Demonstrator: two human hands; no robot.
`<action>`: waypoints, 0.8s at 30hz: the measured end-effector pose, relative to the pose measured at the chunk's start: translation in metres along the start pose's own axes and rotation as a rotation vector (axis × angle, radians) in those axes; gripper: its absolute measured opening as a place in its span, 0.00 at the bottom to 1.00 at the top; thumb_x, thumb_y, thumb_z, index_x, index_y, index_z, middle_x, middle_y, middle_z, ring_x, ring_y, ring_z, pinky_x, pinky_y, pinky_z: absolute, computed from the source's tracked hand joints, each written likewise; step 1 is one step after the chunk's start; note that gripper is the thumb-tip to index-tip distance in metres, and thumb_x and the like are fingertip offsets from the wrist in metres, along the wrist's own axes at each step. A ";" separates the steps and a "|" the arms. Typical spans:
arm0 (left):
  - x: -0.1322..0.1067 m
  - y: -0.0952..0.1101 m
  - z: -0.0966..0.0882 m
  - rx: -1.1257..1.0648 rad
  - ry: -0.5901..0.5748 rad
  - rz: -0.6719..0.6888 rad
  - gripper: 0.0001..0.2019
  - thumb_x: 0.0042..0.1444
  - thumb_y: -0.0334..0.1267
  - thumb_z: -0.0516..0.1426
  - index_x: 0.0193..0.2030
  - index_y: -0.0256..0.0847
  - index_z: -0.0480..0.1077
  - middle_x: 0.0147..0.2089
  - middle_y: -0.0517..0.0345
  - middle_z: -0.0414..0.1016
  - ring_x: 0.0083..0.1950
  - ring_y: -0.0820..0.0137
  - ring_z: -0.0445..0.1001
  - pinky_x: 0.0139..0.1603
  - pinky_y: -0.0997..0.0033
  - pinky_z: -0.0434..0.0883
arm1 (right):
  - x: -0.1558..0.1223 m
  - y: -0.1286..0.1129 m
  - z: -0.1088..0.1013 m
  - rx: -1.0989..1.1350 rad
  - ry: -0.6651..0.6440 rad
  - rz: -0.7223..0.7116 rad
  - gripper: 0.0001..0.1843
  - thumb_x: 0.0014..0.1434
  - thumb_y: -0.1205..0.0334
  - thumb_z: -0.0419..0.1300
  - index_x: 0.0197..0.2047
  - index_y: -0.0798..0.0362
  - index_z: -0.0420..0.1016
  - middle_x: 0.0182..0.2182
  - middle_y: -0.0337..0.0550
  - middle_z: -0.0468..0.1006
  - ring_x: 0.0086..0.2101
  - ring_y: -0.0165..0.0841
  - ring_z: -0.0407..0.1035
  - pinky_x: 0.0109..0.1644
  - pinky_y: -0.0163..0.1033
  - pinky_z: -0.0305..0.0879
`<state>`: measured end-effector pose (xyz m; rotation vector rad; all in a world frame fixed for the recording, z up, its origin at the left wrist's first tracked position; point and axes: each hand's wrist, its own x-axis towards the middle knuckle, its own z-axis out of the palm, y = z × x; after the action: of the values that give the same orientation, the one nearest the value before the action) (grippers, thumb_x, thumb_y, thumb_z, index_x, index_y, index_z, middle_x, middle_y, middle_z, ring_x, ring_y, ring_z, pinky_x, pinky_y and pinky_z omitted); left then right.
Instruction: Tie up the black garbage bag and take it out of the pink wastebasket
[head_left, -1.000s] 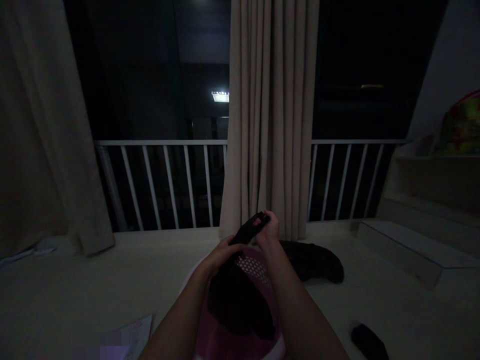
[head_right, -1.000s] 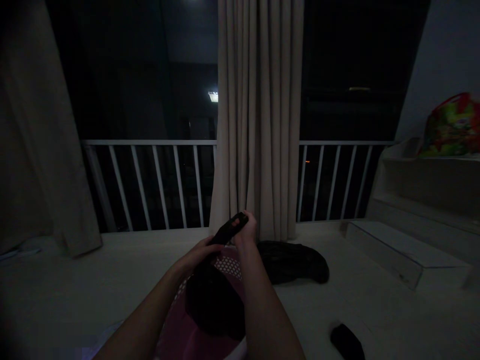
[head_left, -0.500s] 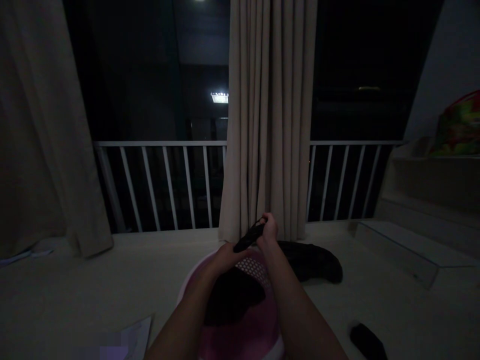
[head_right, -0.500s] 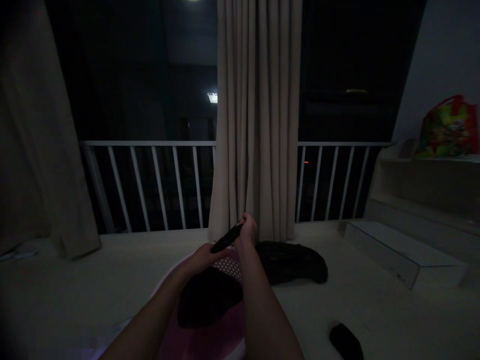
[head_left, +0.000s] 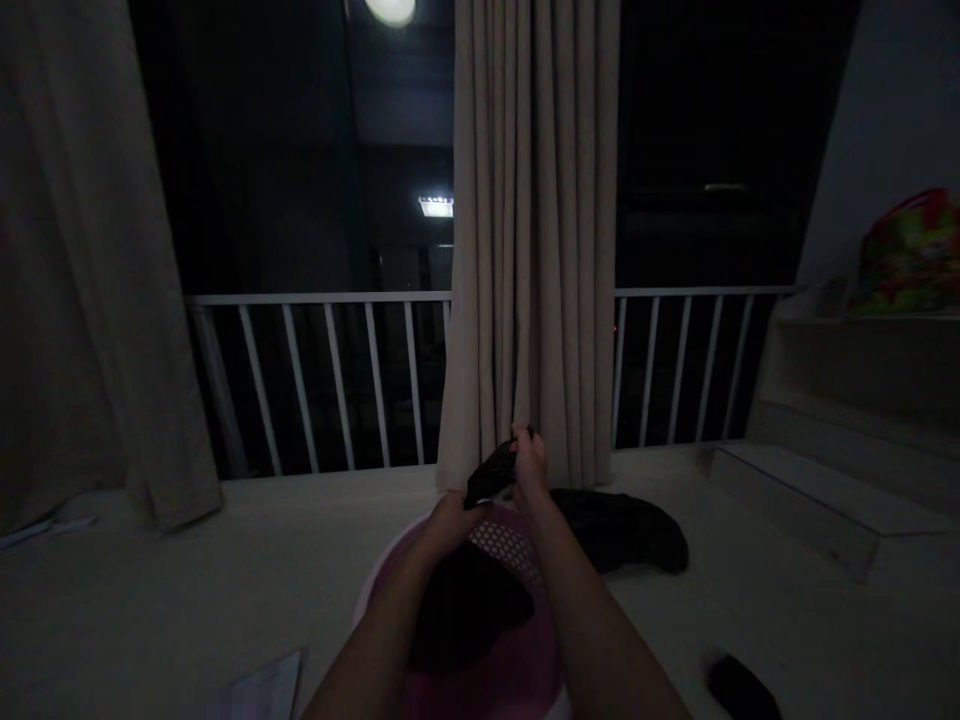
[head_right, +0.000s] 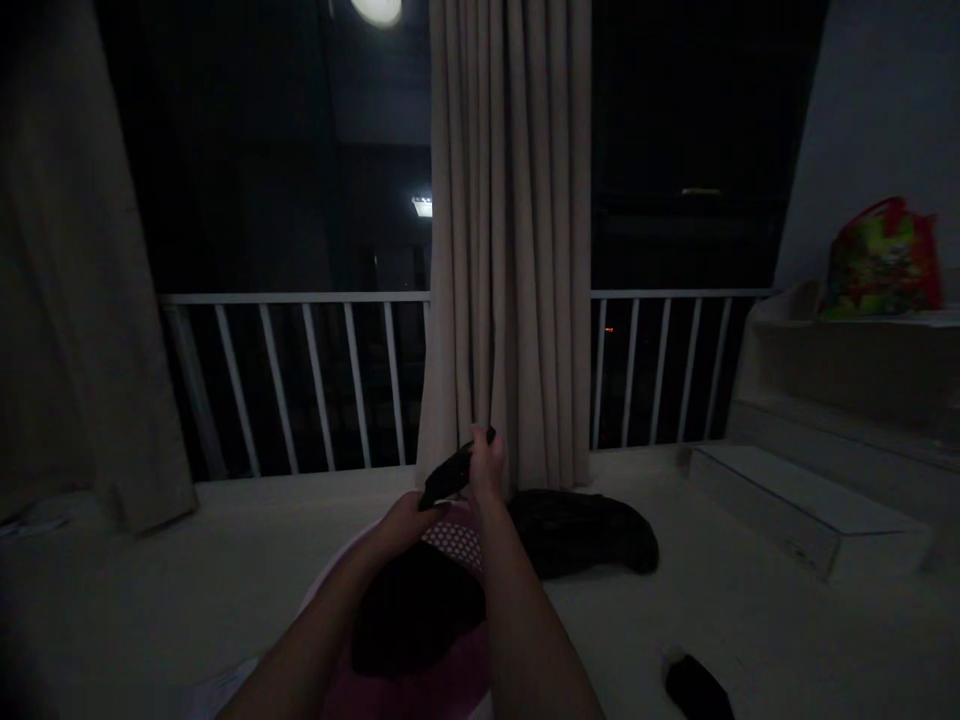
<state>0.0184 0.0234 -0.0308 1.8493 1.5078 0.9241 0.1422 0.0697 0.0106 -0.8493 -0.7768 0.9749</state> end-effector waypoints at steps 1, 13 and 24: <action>0.001 0.000 -0.001 0.009 0.010 -0.004 0.11 0.48 0.39 0.54 0.31 0.33 0.73 0.26 0.58 0.72 0.32 0.67 0.70 0.30 0.74 0.62 | -0.001 0.001 0.001 -0.037 0.030 -0.036 0.16 0.45 0.48 0.57 0.26 0.52 0.60 0.18 0.31 0.62 0.20 0.25 0.57 0.23 0.32 0.53; 0.002 -0.005 0.007 0.136 -0.026 -0.082 0.11 0.48 0.34 0.53 0.36 0.33 0.74 0.35 0.48 0.77 0.38 0.62 0.74 0.33 0.71 0.65 | -0.017 -0.012 0.013 -0.498 -0.131 -0.144 0.13 0.52 0.50 0.52 0.31 0.52 0.62 0.24 0.37 0.67 0.26 0.29 0.64 0.27 0.32 0.58; -0.016 0.010 0.008 -0.031 -0.209 0.027 0.19 0.43 0.47 0.60 0.38 0.36 0.72 0.37 0.53 0.77 0.39 0.61 0.73 0.35 0.70 0.67 | -0.030 -0.064 0.009 -0.499 -0.467 0.107 0.10 0.55 0.55 0.52 0.36 0.52 0.59 0.20 0.31 0.62 0.12 0.21 0.54 0.13 0.28 0.47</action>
<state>0.0288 0.0061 -0.0302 1.8838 1.3376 0.7365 0.1473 0.0248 0.0658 -1.1144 -1.4268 1.1101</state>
